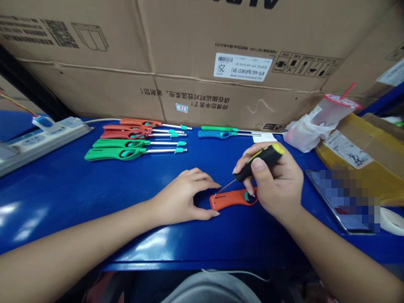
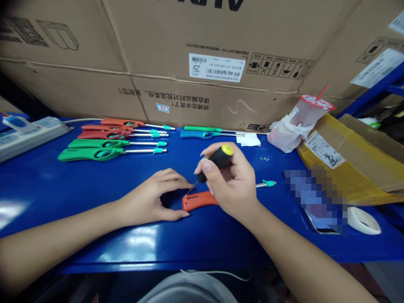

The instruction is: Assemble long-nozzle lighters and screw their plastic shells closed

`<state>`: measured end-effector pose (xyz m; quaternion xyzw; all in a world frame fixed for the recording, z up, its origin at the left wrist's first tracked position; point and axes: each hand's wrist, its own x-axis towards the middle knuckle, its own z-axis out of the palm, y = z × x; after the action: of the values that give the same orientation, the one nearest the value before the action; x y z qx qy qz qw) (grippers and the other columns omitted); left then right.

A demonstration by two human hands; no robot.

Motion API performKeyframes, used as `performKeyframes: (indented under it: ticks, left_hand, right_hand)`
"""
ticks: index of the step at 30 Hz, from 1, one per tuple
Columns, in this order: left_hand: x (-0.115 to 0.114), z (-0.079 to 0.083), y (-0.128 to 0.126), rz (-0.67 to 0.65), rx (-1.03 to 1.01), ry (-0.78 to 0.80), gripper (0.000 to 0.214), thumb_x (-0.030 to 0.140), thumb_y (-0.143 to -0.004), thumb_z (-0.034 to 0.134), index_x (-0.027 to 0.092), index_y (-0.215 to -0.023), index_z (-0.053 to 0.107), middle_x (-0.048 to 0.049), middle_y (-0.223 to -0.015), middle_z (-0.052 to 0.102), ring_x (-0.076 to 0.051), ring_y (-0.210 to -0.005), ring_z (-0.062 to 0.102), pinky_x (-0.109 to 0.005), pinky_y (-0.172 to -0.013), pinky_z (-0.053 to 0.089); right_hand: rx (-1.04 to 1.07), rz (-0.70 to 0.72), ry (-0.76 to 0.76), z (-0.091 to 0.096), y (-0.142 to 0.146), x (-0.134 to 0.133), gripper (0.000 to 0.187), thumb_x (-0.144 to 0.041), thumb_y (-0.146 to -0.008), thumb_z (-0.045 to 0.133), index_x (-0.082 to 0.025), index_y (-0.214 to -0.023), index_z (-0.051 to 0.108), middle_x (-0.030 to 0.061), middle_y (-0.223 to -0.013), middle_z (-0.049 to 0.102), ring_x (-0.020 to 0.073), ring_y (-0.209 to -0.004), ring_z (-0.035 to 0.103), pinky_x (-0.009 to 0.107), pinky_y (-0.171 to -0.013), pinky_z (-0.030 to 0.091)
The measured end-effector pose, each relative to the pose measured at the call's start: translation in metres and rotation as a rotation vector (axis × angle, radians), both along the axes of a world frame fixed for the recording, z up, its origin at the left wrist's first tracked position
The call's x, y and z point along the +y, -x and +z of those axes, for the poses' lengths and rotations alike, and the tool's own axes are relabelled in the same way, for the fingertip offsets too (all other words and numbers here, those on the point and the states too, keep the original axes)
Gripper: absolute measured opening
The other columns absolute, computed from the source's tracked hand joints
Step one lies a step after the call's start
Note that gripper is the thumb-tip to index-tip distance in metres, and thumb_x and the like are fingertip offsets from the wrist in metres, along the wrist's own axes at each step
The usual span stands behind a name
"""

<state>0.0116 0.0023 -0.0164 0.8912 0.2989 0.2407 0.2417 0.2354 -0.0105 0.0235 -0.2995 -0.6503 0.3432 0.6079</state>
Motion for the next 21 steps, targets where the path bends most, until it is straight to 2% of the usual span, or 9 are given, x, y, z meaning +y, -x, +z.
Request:
performKeyframes:
  ticks: [6, 11, 21]
  left_hand:
    - [-0.0009, -0.0024, -0.0005, -0.04, 0.038, 0.0, 0.048, 0.044, -0.086, 0.085, 0.023, -0.127, 0.072, -0.0075, -0.123, 0.075, -0.027, -0.114, 0.066, -0.042, -0.099, 0.044]
    - [-0.0003, -0.0016, -0.0012, -0.052, 0.041, -0.008, 0.04, 0.042, -0.089, 0.083, 0.025, -0.124, 0.073, -0.0062, -0.121, 0.076, -0.026, -0.113, 0.066, -0.039, -0.097, 0.043]
    - [0.0005, -0.0041, -0.0012, -0.071, 0.02, -0.019, 0.038, 0.04, -0.091, 0.082, 0.025, -0.125, 0.074, -0.005, -0.118, 0.077, -0.024, -0.11, 0.067, -0.037, -0.095, 0.041]
  right_hand:
    - [-0.049, 0.048, -0.034, -0.002, -0.001, 0.0007, 0.014, -0.035, -0.1, 0.069, -0.024, -0.105, 0.064, -0.0021, -0.077, 0.073, 0.0063, -0.045, 0.054, 0.018, -0.038, 0.041]
    - [-0.064, 0.057, -0.035, -0.0021, -0.0035, -0.0001, 0.013, -0.036, -0.1, 0.069, -0.024, -0.105, 0.064, -0.0013, -0.08, 0.072, 0.0081, -0.052, 0.06, 0.02, -0.043, 0.047]
    - [-0.119, 0.096, -0.05, -0.0085, -0.0064, -0.0017, 0.014, -0.028, -0.099, 0.07, -0.024, -0.112, 0.065, 0.0008, -0.088, 0.073, 0.01, -0.063, 0.066, 0.019, -0.046, 0.049]
